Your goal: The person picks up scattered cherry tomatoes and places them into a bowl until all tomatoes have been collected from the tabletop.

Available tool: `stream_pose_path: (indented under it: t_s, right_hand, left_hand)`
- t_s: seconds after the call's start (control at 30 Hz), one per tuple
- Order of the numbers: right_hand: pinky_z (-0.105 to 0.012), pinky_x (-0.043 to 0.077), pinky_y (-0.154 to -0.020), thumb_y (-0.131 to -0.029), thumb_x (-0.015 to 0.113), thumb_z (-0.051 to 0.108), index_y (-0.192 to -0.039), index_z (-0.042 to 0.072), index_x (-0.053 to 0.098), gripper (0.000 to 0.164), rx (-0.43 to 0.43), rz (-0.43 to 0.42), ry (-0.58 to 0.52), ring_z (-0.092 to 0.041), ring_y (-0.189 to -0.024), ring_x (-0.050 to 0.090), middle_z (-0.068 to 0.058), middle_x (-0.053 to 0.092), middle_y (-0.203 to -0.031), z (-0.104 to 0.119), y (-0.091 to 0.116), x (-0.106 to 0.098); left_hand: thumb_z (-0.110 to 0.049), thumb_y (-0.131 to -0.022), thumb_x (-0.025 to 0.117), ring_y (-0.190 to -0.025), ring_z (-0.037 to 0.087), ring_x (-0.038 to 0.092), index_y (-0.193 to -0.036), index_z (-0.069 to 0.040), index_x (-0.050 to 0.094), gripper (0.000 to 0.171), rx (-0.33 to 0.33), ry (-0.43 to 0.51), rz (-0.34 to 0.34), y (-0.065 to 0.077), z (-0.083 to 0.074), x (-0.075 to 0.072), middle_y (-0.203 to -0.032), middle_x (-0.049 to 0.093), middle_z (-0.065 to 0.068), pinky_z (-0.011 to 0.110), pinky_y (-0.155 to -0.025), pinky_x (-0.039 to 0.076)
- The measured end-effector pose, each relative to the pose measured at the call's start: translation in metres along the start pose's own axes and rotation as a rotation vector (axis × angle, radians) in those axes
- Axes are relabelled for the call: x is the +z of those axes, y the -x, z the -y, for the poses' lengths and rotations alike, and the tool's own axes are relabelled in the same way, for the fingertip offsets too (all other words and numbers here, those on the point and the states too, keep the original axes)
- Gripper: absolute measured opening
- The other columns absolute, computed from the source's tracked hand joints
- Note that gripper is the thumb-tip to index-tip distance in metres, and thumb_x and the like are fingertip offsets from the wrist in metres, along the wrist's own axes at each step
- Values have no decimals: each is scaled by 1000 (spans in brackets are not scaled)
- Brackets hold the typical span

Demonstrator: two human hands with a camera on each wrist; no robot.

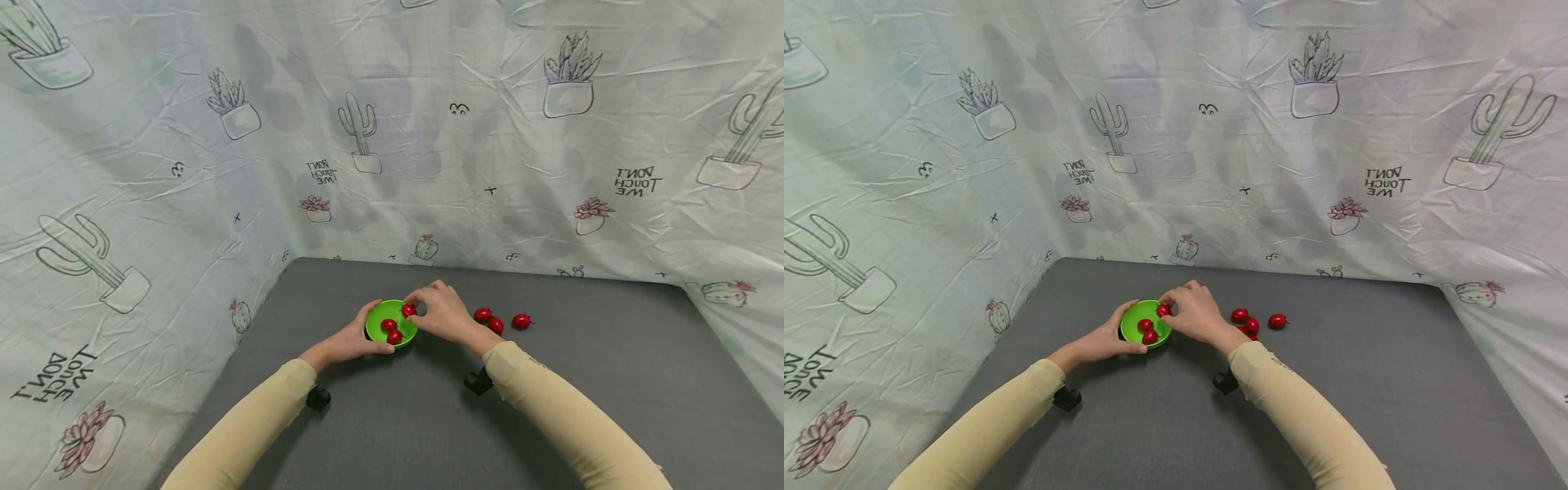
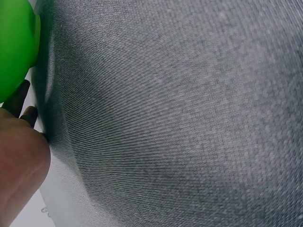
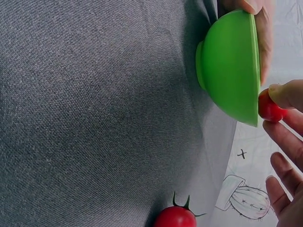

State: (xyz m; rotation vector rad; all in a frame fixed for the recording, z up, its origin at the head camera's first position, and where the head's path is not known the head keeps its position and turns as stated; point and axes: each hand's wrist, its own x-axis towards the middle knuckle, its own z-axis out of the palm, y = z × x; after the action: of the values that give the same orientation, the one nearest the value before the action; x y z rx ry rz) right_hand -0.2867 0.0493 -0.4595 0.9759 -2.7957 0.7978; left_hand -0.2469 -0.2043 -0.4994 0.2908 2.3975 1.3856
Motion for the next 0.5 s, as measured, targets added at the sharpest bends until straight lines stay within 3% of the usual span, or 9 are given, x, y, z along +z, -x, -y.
stream_pose_path:
  t_s: [0.5]
  right_hand:
    - [-51, 40, -100, -90, 80, 32, -118, 18, 76, 32, -9, 6, 47, -27, -117, 51, 5, 71, -104, 1, -2, 6]
  left_hand:
    - [-35, -89, 82, -138, 25, 41, -164, -25, 9, 105, 7, 14, 10, 0, -1, 1, -156, 33, 10, 48, -112, 37]
